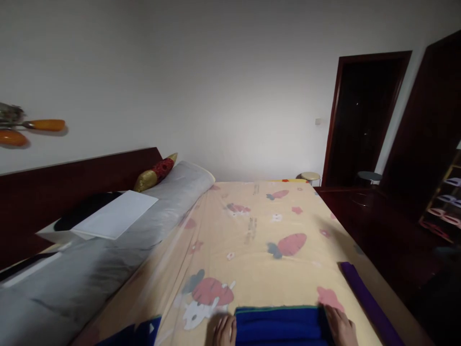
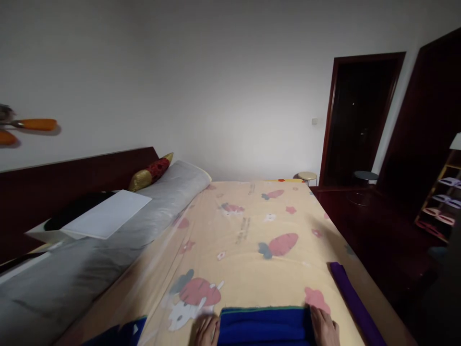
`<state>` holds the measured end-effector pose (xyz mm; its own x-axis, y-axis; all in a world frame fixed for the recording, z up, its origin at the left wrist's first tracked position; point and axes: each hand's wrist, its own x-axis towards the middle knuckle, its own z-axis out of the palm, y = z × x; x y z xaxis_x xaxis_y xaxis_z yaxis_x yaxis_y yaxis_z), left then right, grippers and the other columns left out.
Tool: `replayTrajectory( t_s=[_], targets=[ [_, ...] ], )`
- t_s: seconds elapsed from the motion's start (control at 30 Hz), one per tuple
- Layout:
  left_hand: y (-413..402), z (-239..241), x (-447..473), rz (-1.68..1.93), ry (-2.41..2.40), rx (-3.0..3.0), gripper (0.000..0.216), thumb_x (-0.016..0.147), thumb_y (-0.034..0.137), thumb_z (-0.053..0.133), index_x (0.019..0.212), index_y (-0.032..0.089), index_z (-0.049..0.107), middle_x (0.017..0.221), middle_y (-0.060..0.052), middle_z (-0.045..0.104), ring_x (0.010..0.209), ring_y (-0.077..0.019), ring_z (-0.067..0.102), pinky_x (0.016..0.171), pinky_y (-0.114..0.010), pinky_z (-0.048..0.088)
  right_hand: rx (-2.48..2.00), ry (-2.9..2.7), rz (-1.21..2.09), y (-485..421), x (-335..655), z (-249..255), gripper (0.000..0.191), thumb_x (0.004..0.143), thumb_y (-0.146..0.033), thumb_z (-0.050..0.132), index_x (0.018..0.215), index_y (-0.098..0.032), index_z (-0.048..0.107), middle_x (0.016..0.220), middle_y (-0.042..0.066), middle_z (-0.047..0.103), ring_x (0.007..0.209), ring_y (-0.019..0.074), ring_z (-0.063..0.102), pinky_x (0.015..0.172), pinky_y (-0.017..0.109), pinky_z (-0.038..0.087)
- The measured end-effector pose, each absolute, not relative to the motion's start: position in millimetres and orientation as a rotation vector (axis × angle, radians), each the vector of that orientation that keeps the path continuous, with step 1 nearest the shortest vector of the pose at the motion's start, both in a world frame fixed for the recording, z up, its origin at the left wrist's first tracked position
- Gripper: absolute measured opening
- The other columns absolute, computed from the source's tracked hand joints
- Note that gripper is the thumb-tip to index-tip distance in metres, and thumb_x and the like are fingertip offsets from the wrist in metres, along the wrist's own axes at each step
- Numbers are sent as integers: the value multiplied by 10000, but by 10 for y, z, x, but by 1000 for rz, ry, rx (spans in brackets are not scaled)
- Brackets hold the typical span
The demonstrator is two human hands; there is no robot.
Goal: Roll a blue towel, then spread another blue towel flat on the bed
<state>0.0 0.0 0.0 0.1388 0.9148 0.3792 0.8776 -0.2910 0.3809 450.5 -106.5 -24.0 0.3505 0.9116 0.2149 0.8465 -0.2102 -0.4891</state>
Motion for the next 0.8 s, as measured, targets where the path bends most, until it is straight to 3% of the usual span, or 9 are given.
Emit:
replayTrajectory(
  t_s=[0.2,0.4,0.57,0.8],
  targets=[
    [156,354,372,392,1934,2305,348,832,191,382,1029,283,654,1160,-9,679,1148,-197,564,983,-375,385,-2246,-1571,236,-724,4496,-161,441,800,-367,367,1154,-253,603,1167,97,668,1137,272,576,909,456,441],
    [239,384,320,287,1866,2305,248,794,169,460,937,264,640,1091,3,674,1107,-179,557,1006,-348,304,-2170,-1590,250,-712,4539,-63,349,779,-355,380,1002,-263,632,1028,60,712,1039,233,622,854,385,453],
    [274,375,271,360,1819,2295,169,806,167,479,844,245,624,997,-1,677,1034,-177,578,962,-329,340,-2081,-1570,241,-785,4538,118,384,882,-472,288,837,-265,608,855,32,698,853,200,646,737,322,459],
    [323,424,236,609,1738,2273,140,792,191,497,709,238,600,794,0,651,817,-166,597,781,-273,448,-2005,-1513,201,-770,4502,192,505,904,-585,218,735,-255,562,754,21,663,726,192,623,669,311,451]
  ],
)
